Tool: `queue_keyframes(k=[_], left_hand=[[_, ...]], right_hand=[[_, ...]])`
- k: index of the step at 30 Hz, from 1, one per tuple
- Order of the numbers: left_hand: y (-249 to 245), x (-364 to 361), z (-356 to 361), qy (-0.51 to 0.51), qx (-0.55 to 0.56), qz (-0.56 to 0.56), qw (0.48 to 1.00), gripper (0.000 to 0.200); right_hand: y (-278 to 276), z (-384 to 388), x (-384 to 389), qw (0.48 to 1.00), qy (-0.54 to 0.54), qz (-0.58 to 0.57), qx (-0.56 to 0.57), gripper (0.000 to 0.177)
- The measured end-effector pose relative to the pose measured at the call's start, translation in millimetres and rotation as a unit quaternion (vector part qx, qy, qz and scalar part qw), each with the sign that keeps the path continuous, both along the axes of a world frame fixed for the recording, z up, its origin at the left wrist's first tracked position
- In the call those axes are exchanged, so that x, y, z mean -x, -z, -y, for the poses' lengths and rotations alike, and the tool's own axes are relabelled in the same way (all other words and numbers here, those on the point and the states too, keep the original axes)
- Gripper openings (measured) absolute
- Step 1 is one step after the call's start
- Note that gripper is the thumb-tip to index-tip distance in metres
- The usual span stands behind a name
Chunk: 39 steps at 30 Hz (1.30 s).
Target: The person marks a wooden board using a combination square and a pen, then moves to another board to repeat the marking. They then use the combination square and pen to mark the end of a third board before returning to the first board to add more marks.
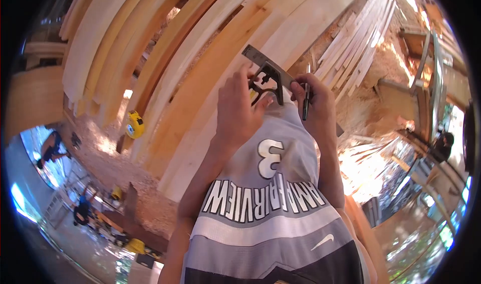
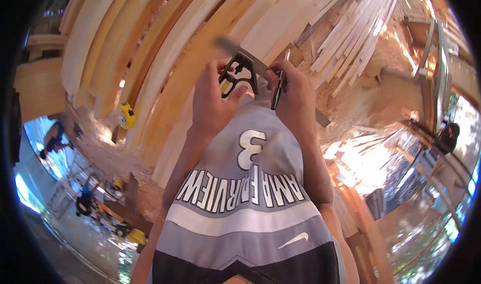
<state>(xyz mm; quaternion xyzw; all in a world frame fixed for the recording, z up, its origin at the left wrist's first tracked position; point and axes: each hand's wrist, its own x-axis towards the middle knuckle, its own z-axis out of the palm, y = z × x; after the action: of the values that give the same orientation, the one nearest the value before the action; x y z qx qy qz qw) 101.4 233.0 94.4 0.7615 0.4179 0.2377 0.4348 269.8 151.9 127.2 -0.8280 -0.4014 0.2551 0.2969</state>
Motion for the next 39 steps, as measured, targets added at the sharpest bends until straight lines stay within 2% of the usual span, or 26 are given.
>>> queue_keyframes(k=[1,2,3,5,6,8,9,11,13,14,16,17,18,20,21,23,24,26,28,30,31,33,34,36,37,39], left_hand=[[0.5,-8.2,7.9,0.001,-0.041,-0.037,0.998,0.083],[5.5,-15.8,11.8,-0.028,-0.037,-0.036,0.998,0.083],[13.0,-26.8,13.8,-0.044,-0.048,-0.086,0.994,0.085],[28.6,-52.2,10.9,-0.109,-0.09,-0.152,0.978,0.081],[37.5,-64.9,15.6,-0.144,-0.081,-0.158,0.973,0.081],[53.6,-84.2,15.1,-0.239,-0.025,-0.093,0.966,0.077],[54.7,-91.9,19.8,-0.26,-0.018,-0.099,0.96,0.077],[56.9,-110.0,20.9,-0.324,-0.027,-0.077,0.942,0.068],[53.7,-116.6,22.5,-0.345,-0.034,-0.102,0.932,0.062],[54.7,-116.6,25.6,-0.34,-0.048,-0.122,0.931,0.055],[51.8,-123.2,29.9,-0.347,-0.05,-0.131,0.927,0.05],[47.6,-126.1,31.1,-0.345,-0.06,-0.134,0.927,0.045],[43.3,-127.9,33.2,-0.346,-0.07,-0.134,0.926,0.045],[44.0,-122.5,32.3,-0.387,-0.063,-0.095,0.915,0.042],[47.7,-119.3,31.1,-0.381,-0.075,-0.089,0.917,0.042],[57.0,-113.4,29.4,-0.334,-0.091,-0.131,0.929,0.047],[55.8,-109.4,27.0,-0.34,-0.097,-0.125,0.927,0.047],[48.3,-98.6,17.6,-0.271,-0.14,-0.177,0.936,0.042],[55.0,-75.0,1.3,-0.267,-0.154,-0.179,0.934,0.036],[47.6,-62.4,-16.5,-0.188,-0.141,-0.18,0.955,0.035],[52.4,-57.9,-30.0,-0.184,-0.148,-0.186,0.954,0.035],[72.5,-56.9,-52.3,-0.15,-0.128,-0.074,0.978,0.029],[78.0,-58.4,-59.2,-0.14,-0.129,-0.081,0.978,0.029],[89.6,-63.9,-67.8,-0.149,0.079,-0.072,0.983,0.022],[99.7,-66.2,-67.9,-0.136,0.083,-0.08,0.984,0.022],[118.6,-66.5,-70.5,-0.168,-0.004,-0.016,0.986,0.017]], right_hand=[[4.5,-1.5,-15.1,0.999,-0.035,-0.04,-0.009,0.018],[8.8,-10.3,-30.2,0.994,-0.075,-0.082,-0.017,0.019],[10.6,-20.4,-46.5,0.991,-0.107,-0.081,-0.014,0.019],[9.6,-43.1,-78.6,0.951,-0.185,-0.244,0.039,0.025],[6.6,-49.7,-92.7,0.943,-0.22,-0.245,0.051,0.025],[-0.5,-65.9,-112.6,0.915,-0.368,-0.165,0.001,0.03],[-28.9,-88.7,-116.7,0.884,-0.413,-0.194,0.098,0.03],[-25.1,-105.6,-136.8,0.858,-0.467,-0.18,0.11,0.031],[-24.2,-115.1,-153.1,0.82,-0.535,-0.156,0.13,0.034],[-13.0,-113.3,-161.1,0.813,-0.542,-0.161,0.139,0.034],[3.1,-113.4,-178.5,0.803,-0.437,-0.374,0.152,0.034],[-1.9,-122.7,-187.1,0.806,-0.412,-0.37,0.209,0.035],[-5.8,-122.6,-195.5,0.807,-0.416,-0.368,0.201,0.035],[-9.3,-121.9,-205.8,0.87,-0.361,-0.325,0.081,0.035],[-10.2,-117.4,-211.5,0.874,-0.358,-0.321,0.068,0.035],[-10.5,-102.2,-222.9,0.917,-0.295,-0.268,0.021,0.034],[-10.0,-94.5,-224.8,0.917,-0.301,-0.262,0.016,0.034],[-6.1,-82.7,-226.9,0.919,-0.281,-0.276,0.011,0.033],[12.2,-83.7,-213.7,0.913,-0.297,-0.278,0.021,0.033],[24.3,-86.4,-212.3,0.907,-0.299,-0.297,0.012,0.031],[36.4,-91.6,-212.3,0.906,-0.297,-0.302,0.004,0.031],[65.8,-104.6,-214.0,0.912,-0.317,-0.256,-0.044,0.028],[81.7,-115.0,-212.0,0.913,-0.309,-0.263,-0.049,0.028],[113.5,-139.8,-203.7,0.893,-0.413,-0.071,-0.162,0.032],[124.2,-148.2,-198.1,0.899,-0.401,-0.077,-0.16,0.032],[138.9,-165.7,-184.5,0.847,-0.489,-0.1,-0.181,0.042]])
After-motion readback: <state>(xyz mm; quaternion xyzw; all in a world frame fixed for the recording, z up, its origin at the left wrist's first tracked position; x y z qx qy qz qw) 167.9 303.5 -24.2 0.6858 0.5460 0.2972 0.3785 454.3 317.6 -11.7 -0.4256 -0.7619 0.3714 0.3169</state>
